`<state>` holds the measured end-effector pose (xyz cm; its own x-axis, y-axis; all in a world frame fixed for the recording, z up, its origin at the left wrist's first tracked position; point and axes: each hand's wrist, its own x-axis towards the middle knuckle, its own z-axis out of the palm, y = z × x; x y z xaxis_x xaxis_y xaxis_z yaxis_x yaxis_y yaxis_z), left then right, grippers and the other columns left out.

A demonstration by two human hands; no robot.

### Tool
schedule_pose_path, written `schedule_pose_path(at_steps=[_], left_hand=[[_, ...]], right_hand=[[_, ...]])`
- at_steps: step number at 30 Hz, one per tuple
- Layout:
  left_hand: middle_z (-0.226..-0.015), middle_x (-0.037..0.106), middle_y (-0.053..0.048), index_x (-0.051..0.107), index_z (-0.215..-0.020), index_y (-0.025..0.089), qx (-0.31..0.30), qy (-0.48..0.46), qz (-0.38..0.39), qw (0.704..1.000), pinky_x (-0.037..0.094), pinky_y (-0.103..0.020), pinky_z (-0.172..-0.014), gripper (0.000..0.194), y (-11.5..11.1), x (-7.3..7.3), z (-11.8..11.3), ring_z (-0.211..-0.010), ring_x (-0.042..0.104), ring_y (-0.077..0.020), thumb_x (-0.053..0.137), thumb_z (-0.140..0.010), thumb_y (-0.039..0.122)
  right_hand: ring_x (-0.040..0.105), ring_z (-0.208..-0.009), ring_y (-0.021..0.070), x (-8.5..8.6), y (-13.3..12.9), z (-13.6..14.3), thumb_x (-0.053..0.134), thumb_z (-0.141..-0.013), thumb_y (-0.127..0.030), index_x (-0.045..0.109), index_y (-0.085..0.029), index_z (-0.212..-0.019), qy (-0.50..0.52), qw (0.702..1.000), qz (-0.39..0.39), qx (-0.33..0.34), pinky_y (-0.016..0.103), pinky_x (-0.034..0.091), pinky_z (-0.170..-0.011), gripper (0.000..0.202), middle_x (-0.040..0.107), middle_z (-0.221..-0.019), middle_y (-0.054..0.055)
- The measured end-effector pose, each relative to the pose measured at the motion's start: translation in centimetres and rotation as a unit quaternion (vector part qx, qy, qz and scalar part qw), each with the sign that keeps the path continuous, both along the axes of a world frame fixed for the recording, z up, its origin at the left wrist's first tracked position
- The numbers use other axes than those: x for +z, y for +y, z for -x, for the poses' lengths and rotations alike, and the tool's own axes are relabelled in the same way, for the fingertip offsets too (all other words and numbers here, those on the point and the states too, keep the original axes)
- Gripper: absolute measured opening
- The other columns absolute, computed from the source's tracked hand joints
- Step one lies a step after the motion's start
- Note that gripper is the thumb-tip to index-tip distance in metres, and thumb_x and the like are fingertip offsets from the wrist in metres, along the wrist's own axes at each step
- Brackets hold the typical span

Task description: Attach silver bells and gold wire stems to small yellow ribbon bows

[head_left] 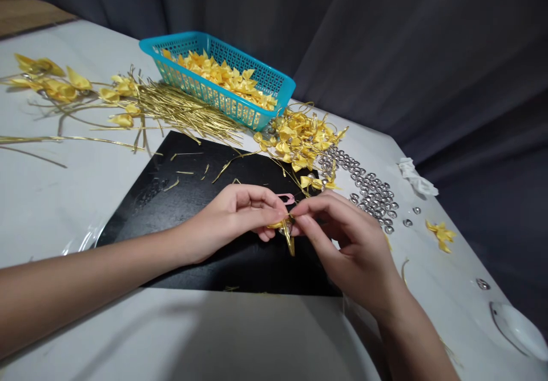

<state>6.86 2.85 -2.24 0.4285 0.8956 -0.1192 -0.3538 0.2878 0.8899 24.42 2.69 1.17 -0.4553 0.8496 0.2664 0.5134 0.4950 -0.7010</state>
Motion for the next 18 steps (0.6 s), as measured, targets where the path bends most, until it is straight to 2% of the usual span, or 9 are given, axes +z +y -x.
schedule_pose_path(at_steps=[18], left_hand=[[-0.063, 0.061, 0.003, 0.064, -0.072, 0.013, 0.019, 0.004, 0.009, 1.000, 0.041, -0.016, -0.054, 0.010, 0.08, 0.02, -0.04, -0.054, 0.052, -0.0054, 0.067, -0.073, 0.023]], right_hand=[[0.060, -0.060, 0.0072, 0.13, 0.10, 0.04, 0.052, -0.082, -0.007, 0.058, -0.020, -0.081, 0.002, 1.000, 0.008, -0.012, 0.015, 0.051, -0.051, 0.015, 0.055, -0.075, -0.001]])
